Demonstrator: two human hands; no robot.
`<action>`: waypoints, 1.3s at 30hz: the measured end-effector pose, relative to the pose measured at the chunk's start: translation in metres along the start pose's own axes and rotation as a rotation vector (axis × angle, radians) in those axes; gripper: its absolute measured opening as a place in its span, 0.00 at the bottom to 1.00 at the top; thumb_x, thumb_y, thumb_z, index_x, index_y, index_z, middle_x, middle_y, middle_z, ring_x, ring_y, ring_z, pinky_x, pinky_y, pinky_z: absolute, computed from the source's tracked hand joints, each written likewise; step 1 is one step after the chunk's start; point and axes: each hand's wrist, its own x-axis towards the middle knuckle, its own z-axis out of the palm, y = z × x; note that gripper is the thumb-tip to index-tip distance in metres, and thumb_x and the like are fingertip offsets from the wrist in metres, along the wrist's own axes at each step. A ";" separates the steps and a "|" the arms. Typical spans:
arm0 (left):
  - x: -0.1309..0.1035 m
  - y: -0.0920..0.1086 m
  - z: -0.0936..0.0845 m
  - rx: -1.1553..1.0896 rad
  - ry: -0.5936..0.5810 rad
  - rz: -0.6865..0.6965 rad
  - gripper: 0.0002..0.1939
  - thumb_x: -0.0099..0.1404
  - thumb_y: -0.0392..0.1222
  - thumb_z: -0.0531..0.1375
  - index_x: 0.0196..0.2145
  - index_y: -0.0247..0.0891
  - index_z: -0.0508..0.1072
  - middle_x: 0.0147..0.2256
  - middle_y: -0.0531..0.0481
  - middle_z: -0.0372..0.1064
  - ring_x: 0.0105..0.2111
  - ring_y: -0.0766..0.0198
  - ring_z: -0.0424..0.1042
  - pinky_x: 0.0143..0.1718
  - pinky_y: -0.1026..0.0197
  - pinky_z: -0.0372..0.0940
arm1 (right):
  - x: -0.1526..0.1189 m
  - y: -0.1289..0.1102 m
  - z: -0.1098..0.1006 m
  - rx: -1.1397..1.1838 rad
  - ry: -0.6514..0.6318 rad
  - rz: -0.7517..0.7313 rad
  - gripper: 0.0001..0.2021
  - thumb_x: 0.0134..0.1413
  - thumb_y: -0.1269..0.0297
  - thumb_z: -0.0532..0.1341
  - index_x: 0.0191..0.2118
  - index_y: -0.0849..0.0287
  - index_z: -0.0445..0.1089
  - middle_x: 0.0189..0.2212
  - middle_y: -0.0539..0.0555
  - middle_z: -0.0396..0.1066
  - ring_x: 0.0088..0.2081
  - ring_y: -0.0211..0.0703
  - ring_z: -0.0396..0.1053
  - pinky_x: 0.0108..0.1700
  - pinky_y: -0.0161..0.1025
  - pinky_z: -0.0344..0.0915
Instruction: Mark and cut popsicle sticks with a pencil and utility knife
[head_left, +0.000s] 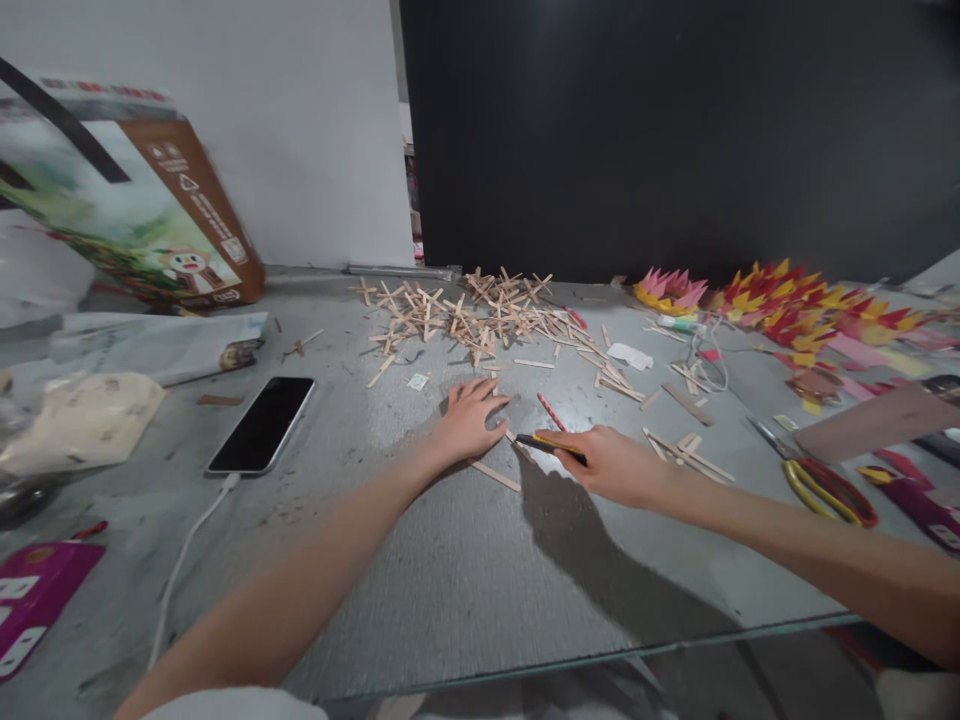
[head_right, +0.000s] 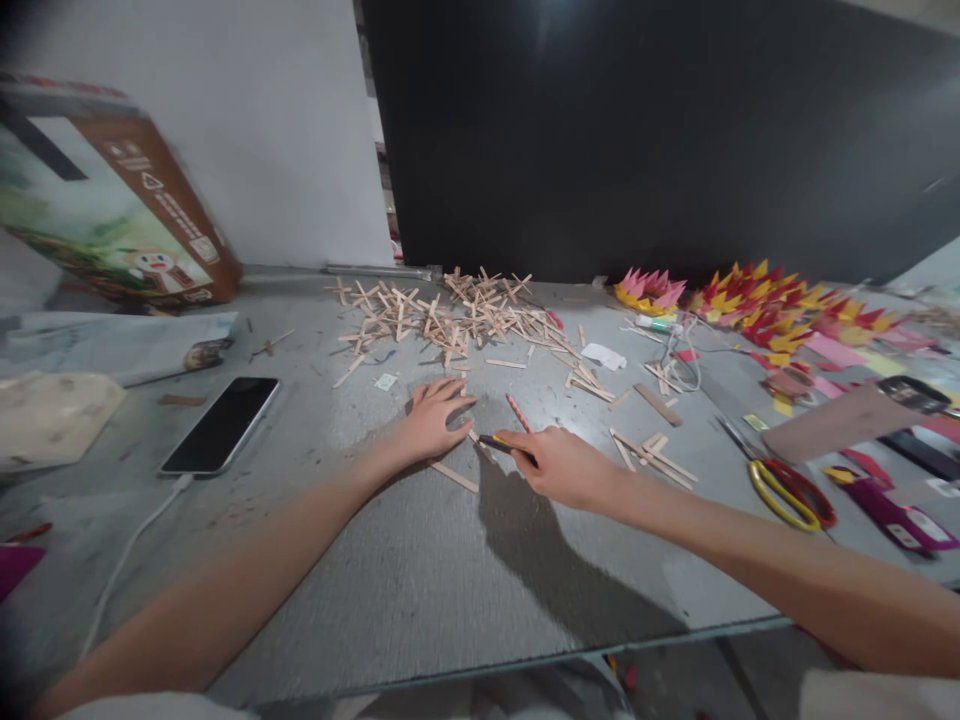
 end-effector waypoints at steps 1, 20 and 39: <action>0.000 0.000 0.000 -0.004 -0.002 0.001 0.23 0.71 0.49 0.58 0.60 0.45 0.76 0.70 0.43 0.60 0.71 0.46 0.54 0.70 0.37 0.49 | 0.000 0.000 0.000 -0.001 -0.002 0.001 0.24 0.68 0.66 0.53 0.65 0.51 0.72 0.22 0.51 0.74 0.16 0.33 0.55 0.26 0.34 0.45; 0.001 -0.003 0.002 -0.027 0.010 0.000 0.23 0.69 0.50 0.61 0.60 0.42 0.76 0.69 0.43 0.61 0.70 0.46 0.55 0.69 0.39 0.50 | 0.017 -0.030 -0.019 -0.255 -0.094 0.039 0.22 0.64 0.69 0.53 0.57 0.51 0.77 0.33 0.61 0.81 0.32 0.50 0.77 0.29 0.38 0.51; 0.007 -0.022 0.007 -0.346 0.382 -0.195 0.21 0.65 0.25 0.49 0.50 0.37 0.75 0.54 0.39 0.74 0.59 0.51 0.69 0.62 0.45 0.61 | 0.027 -0.015 -0.033 -0.145 -0.084 -0.058 0.17 0.65 0.71 0.53 0.47 0.57 0.80 0.34 0.59 0.81 0.33 0.47 0.77 0.31 0.36 0.56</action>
